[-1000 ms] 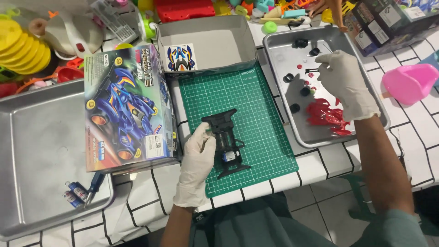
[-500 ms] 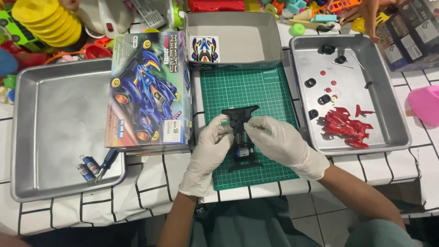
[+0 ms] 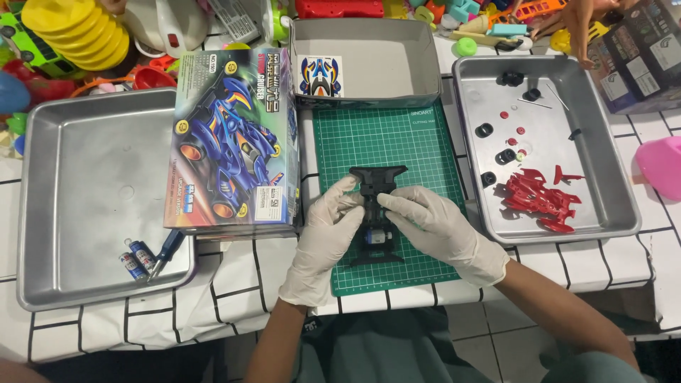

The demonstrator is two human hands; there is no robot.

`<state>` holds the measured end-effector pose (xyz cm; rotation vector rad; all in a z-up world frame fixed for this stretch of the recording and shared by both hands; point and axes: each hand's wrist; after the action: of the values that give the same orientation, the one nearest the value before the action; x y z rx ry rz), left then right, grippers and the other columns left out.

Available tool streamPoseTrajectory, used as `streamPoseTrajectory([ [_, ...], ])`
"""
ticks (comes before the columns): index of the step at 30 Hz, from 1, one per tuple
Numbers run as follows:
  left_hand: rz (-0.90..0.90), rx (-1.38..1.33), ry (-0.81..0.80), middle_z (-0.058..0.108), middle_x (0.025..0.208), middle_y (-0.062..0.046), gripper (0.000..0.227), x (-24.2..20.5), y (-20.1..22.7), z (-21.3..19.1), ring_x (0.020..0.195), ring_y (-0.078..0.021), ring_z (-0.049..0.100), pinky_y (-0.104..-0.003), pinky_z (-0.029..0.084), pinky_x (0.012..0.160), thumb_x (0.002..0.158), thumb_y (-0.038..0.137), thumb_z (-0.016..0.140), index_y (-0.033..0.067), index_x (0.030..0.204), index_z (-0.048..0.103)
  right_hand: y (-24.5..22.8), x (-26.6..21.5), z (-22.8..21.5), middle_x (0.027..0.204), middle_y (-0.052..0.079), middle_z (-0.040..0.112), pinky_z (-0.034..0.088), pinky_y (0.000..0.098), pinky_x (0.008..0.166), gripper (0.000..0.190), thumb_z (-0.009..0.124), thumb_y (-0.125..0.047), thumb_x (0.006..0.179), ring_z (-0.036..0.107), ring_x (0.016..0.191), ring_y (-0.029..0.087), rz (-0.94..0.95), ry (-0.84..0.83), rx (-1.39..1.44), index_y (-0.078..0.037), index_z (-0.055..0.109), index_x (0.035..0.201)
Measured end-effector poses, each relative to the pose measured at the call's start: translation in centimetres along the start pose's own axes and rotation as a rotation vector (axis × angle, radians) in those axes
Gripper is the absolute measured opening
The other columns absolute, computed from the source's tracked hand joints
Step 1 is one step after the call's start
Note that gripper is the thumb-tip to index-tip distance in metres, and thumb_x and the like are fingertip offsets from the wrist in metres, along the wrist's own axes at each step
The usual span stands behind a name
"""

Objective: The person assembles a toy car chassis on a green cutting mat. They insert a battery into the black frame, attach a red plastic body part, and secure a black wheel onto the axle using a screwdriver.

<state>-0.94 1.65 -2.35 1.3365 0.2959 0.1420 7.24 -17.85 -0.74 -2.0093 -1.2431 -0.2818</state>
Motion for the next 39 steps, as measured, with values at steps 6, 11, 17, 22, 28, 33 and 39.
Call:
streamPoseTrajectory([
  [6, -0.015, 0.042, -0.107, 0.077, 0.117, -0.015, 0.075, -0.9, 1.9, -0.1, 0.104, -0.0173, 0.074, -0.033, 0.060, 0.092, 0.079, -0.010, 0.067, 0.0123, 0.150, 0.054, -0.6, 0.3, 0.1, 0.086, 0.003, 0.066, 0.052, 0.0207, 0.058, 0.025, 0.067, 0.004, 0.092, 0.058, 0.067, 0.010, 0.100, 0.014, 0.186, -0.003, 0.068, 0.116],
  [11, -0.012, 0.043, -0.132, 0.077, 0.116, -0.018, 0.075, -0.2, 0.3, -0.4, 0.106, -0.0210, 0.074, -0.034, 0.060, 0.094, 0.083, -0.011, 0.066, 0.0094, 0.153, 0.050, 0.7, -0.3, 0.4, 0.086, -0.002, 0.068, 0.052, 0.0177, 0.058, 0.027, 0.070, 0.004, 0.088, 0.060, 0.067, 0.006, 0.081, -0.024, 0.216, -0.005, 0.070, 0.114],
  [17, -0.029, 0.023, -0.126, 0.076, 0.119, -0.020, 0.075, 0.0, -0.5, -1.1, 0.107, -0.0217, 0.073, -0.035, 0.060, 0.095, 0.083, -0.009, 0.067, 0.0082, 0.154, 0.048, 2.4, -1.5, 1.5, 0.097, -0.003, 0.076, 0.056, 0.0167, 0.058, 0.022, 0.079, -0.006, 0.086, 0.067, 0.071, 0.006, 0.150, -0.032, 0.169, -0.011, 0.079, 0.107],
  [22, -0.024, 0.029, -0.135, 0.076, 0.118, -0.020, 0.076, 0.0, -0.8, -1.0, 0.107, -0.0252, 0.074, -0.035, 0.061, 0.091, 0.084, -0.011, 0.066, 0.0110, 0.154, 0.049, 1.1, -0.8, 1.0, 0.090, 0.005, 0.076, 0.057, 0.0199, 0.055, 0.019, 0.079, 0.000, 0.084, 0.068, 0.068, 0.012, 0.258, -0.029, 0.334, -0.003, 0.080, 0.103],
  [28, -0.019, 0.039, -0.103, 0.077, 0.117, -0.021, 0.074, 0.0, -1.8, -1.4, 0.105, -0.0240, 0.075, -0.035, 0.062, 0.089, 0.082, -0.010, 0.069, 0.0101, 0.151, 0.053, 1.6, -1.3, 1.6, 0.098, 0.011, 0.077, 0.060, 0.0206, 0.068, 0.018, 0.074, 0.003, 0.088, 0.072, 0.076, 0.016, 0.247, 0.006, 0.404, 0.003, 0.077, 0.106],
  [33, -0.019, -0.019, 0.018, 0.078, 0.106, -0.022, 0.066, 0.3, -3.1, -1.2, 0.093, -0.0202, 0.076, -0.032, 0.064, 0.082, 0.082, -0.006, 0.077, 0.0043, 0.144, 0.059, 0.4, 0.3, 1.0, 0.105, 0.004, 0.079, 0.062, 0.0226, 0.065, 0.024, 0.083, -0.006, 0.083, 0.076, 0.078, 0.014, 0.013, 0.071, 0.149, -0.013, 0.080, 0.105],
  [39, -0.044, -0.017, 0.080, 0.079, 0.102, -0.021, 0.061, 0.4, -1.7, -1.0, 0.090, -0.0202, 0.077, -0.032, 0.065, 0.078, 0.081, -0.003, 0.079, 0.0029, 0.139, 0.062, -2.2, 2.8, -2.0, 0.096, 0.007, 0.080, 0.064, 0.0264, 0.071, 0.021, 0.081, -0.003, 0.080, 0.075, 0.074, 0.014, 0.667, 0.099, 0.366, -0.008, 0.082, 0.100],
])
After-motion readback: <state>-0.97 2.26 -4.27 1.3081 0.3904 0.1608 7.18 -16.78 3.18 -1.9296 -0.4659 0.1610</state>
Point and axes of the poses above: each hand's wrist, its own x-axis towards the middle knuckle, its own z-axis out of the palm, y = z × x
